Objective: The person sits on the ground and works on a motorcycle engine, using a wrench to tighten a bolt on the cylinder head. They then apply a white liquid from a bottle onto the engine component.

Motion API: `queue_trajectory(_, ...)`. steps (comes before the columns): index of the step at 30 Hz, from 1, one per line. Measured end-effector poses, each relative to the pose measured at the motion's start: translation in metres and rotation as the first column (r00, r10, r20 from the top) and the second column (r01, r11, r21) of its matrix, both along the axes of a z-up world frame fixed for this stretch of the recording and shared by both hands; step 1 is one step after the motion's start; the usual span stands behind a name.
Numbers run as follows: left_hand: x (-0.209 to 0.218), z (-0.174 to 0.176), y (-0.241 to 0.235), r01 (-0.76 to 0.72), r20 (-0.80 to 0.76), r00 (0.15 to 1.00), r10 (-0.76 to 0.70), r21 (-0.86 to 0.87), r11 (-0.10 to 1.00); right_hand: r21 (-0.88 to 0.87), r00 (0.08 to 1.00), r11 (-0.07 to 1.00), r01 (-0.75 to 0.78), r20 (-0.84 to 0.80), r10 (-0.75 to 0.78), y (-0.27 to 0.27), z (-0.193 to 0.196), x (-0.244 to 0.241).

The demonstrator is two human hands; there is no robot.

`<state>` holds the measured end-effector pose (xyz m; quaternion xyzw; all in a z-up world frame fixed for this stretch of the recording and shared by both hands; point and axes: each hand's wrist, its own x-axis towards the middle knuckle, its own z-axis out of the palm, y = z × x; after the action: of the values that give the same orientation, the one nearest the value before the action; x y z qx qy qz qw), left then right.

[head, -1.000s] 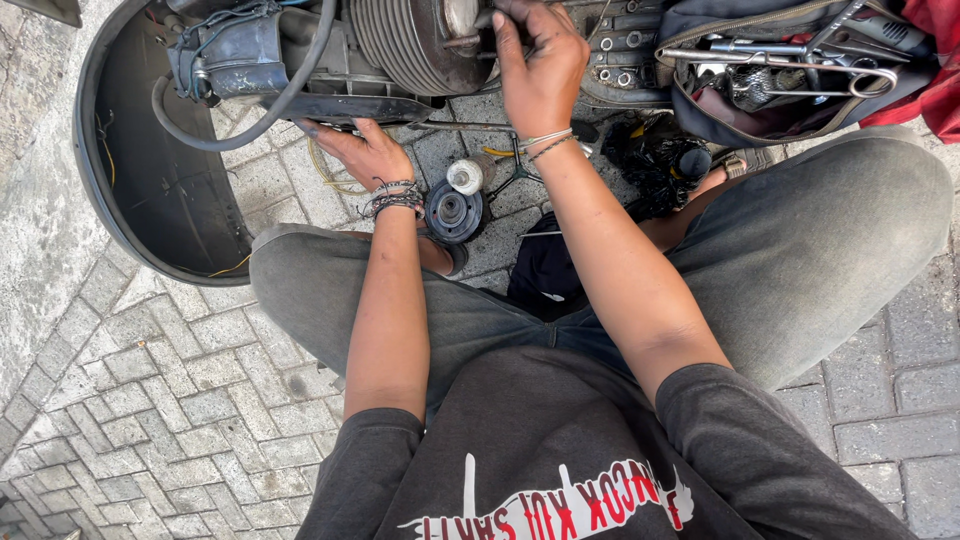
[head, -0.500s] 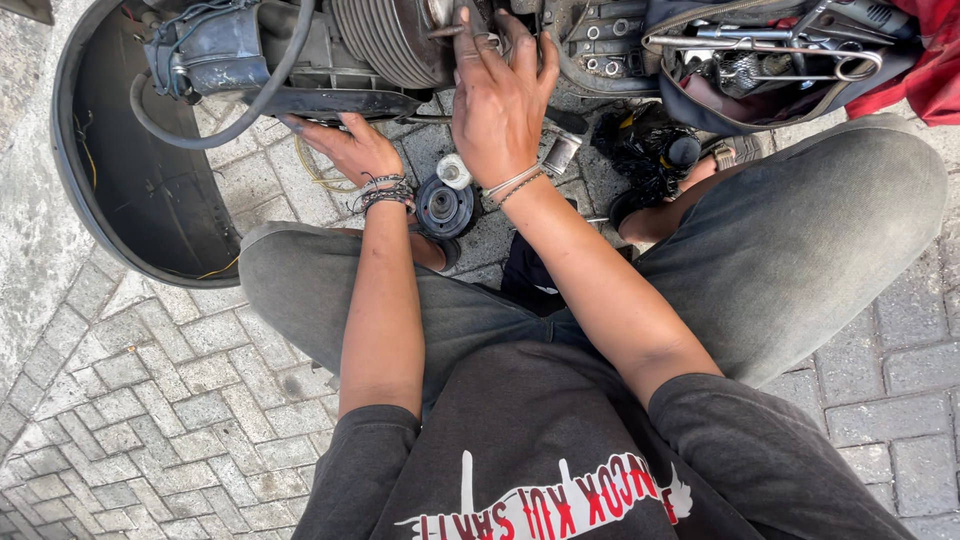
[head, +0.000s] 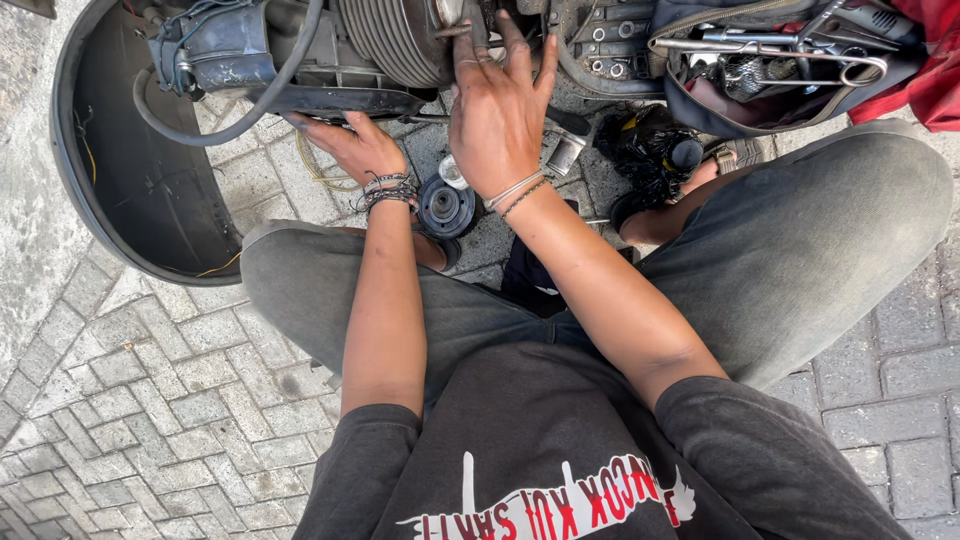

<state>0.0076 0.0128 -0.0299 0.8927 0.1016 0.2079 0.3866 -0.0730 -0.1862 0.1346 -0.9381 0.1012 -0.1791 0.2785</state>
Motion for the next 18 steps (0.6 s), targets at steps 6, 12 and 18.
queue_trajectory(6,-0.001,-0.005,0.002,0.013,0.043,0.999,-0.013,-0.004,1.000,0.010,0.999,1.000,-0.021,-0.047,0.021,0.006,0.008,-0.006)
queue_trajectory(12,-0.002,-0.003,0.003,0.023,0.038,0.999,-0.023,0.002,1.000,0.089,0.997,0.996,0.031,-0.078,-0.024,-0.004,-0.004,0.005)
queue_trajectory(18,0.002,-0.001,0.004,0.012,0.046,0.999,-0.013,0.027,1.000,0.095,0.997,0.995,-0.035,-0.063,0.041,-0.004,0.002,0.010)
